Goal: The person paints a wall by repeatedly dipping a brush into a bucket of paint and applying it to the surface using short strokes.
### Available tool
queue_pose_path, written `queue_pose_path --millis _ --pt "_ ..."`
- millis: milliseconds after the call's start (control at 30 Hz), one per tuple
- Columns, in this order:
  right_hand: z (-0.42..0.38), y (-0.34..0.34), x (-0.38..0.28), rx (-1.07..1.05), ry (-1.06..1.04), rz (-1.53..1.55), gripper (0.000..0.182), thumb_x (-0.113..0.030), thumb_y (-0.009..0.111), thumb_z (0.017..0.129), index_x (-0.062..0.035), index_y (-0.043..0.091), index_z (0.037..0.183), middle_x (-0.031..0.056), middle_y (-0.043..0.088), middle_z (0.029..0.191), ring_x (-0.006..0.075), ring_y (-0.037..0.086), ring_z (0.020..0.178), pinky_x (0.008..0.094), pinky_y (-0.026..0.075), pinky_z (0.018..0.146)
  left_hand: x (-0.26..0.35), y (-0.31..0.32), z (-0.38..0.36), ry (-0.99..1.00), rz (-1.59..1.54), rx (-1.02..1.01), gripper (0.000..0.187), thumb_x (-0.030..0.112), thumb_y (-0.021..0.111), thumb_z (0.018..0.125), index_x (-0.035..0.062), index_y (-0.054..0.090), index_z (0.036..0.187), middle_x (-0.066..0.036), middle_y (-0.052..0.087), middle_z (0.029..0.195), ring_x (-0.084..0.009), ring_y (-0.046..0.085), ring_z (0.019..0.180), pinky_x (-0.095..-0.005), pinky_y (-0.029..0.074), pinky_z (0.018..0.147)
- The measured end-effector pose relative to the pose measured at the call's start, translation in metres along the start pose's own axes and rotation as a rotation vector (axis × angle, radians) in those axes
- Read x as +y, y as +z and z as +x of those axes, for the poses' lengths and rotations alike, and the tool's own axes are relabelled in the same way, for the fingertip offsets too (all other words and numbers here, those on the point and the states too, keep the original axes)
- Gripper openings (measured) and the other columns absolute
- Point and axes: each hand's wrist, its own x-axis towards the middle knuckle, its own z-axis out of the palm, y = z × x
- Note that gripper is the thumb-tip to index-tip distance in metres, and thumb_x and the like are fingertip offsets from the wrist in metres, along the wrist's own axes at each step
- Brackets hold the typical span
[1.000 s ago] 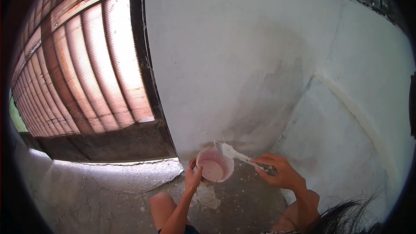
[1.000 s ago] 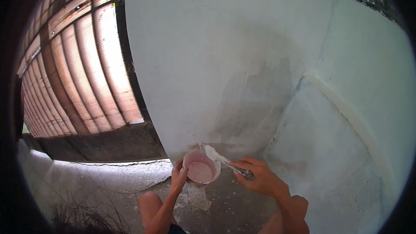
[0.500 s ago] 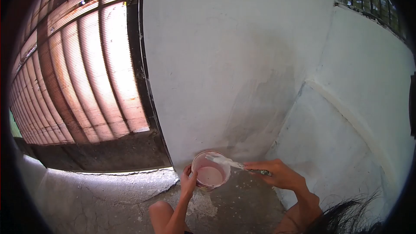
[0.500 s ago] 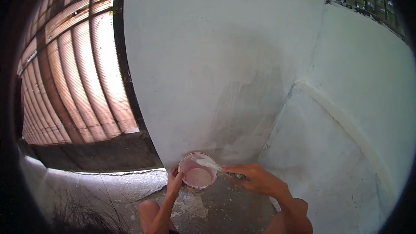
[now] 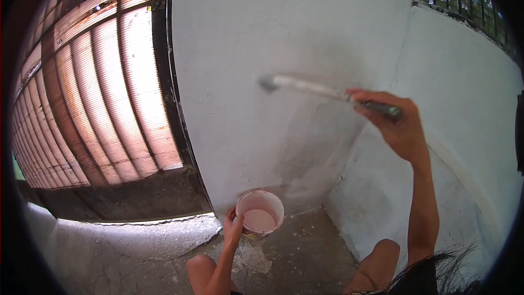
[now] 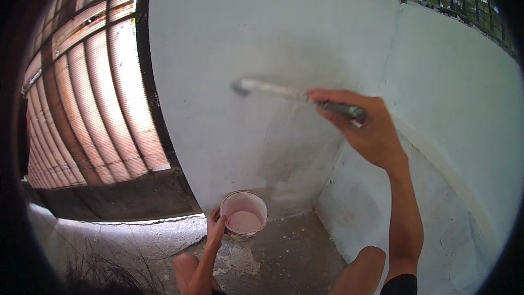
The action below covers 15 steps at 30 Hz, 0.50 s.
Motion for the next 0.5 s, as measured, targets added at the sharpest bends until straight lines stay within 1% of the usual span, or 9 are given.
queue_pose_path --millis 133,200,233,267,300,367,400,467,500 --pt "-0.002 -0.004 -0.01 0.141 -0.138 -0.015 0.03 0.004 0.063 0.084 -0.0067 0.066 0.112 0.0093 0.066 0.116 0.019 0.064 0.105 0.0291 0.051 0.09 0.006 0.001 -0.003 0.008 -0.005 0.011 0.041 0.012 0.054 0.088 -0.0038 0.048 0.126 -0.013 0.061 0.114 -0.0167 0.064 0.066 -0.0252 0.052 0.042" --pt "-0.019 0.016 -0.003 0.222 -0.267 -0.287 0.037 0.008 0.062 0.081 -0.0077 0.065 0.115 0.0115 0.064 0.12 0.0241 0.064 0.107 0.0316 0.052 0.09 0.009 0.001 -0.006 -0.006 -0.01 0.018 0.04 0.013 0.054 0.088 -0.0039 0.048 0.125 -0.013 0.061 0.113 -0.0165 0.063 0.064 -0.025 0.051 0.042" --pt "-0.033 0.027 0.004 0.144 -0.332 -0.388 0.045 0.008 0.061 0.079 -0.008 0.061 0.122 0.0146 0.057 0.129 0.0278 0.062 0.109 0.0343 0.052 0.09 0.009 0.0 -0.007 -0.004 -0.023 0.025 0.04 0.012 0.054 0.088 -0.0042 0.048 0.124 -0.013 0.061 0.112 -0.0159 0.063 0.061 -0.0244 0.05 0.039" --pt "-0.05 0.04 0.013 0.018 -0.331 -0.358 0.051 0.005 0.06 0.078 -0.0078 0.056 0.127 0.0172 0.051 0.135 0.0294 0.061 0.111 0.0345 0.053 0.09 0.009 0.0 -0.007 0.0 -0.038 0.029 0.04 0.012 0.054 0.088 -0.0045 0.049 0.124 -0.013 0.061 0.111 -0.0153 0.062 0.058 -0.0238 0.048 0.037" --pt "-0.065 0.058 0.027 -0.097 -0.37 -0.366 0.052 0.003 0.057 0.079 -0.006 0.053 0.13 0.0195 0.048 0.137 0.0308 0.059 0.113 0.0348 0.053 0.089 0.008 0.0 -0.007 0.0 -0.038 0.026 0.04 0.012 0.054 0.088 -0.0045 0.049 0.124 -0.013 0.061 0.111 -0.0153 0.062 0.058 -0.0238 0.048 0.037" --pt "-0.101 0.094 0.037 -0.225 -0.416 -0.351 0.05 0.004 0.055 0.08 -0.0032 0.053 0.129 0.0216 0.049 0.134 0.0315 0.059 0.112 0.0352 0.054 0.089 0.004 -0.004 -0.01 -0.013 -0.019 0.077 0.04 0.011 0.056 0.088 -0.0057 0.049 0.123 -0.014 0.061 0.112 -0.0188 0.064 0.071 -0.0279 0.052 0.051" --pt "-0.126 0.115 0.045 -0.277 -0.412 -0.363 0.049 0.003 0.055 0.08 -0.0025 0.052 0.129 0.0222 0.049 0.134 0.0311 0.06 0.112 0.0357 0.054 0.089 -0.008 -0.008 -0.008 -0.009 -0.019 0.076 0.04 0.011 0.056 0.088 -0.0057 0.049 0.123 -0.014 0.061 0.112 -0.0188 0.064 0.071 -0.0279 0.052 0.051" --pt "-0.175 0.149 0.059 -0.393 -0.355 -0.312 0.048 0.002 0.055 0.08 -0.0026 0.052 0.128 0.0218 0.049 0.134 0.0305 0.06 0.111 0.036 0.053 0.089 -0.041 -0.017 -0.003 0.071 0.079 0.161 0.039 0.01 0.056 0.087 -0.0069 0.049 0.121 -0.016 0.061 0.114 -0.023 0.064 0.088 -0.0323 0.052 0.073" --pt "-0.194 0.16 0.063 -0.455 -0.303 -0.249 0.049 0.002 0.055 0.08 -0.0034 0.052 0.128 0.0207 0.049 0.134 0.0301 0.06 0.112 0.0359 0.053 0.089 -0.043 -0.016 -0.009 0.074 0.081 0.163 0.039 0.01 0.056 0.087 -0.0069 0.049 0.121 -0.016 0.061 0.114 -0.023 0.064 0.088 -0.0323 0.052 0.073"
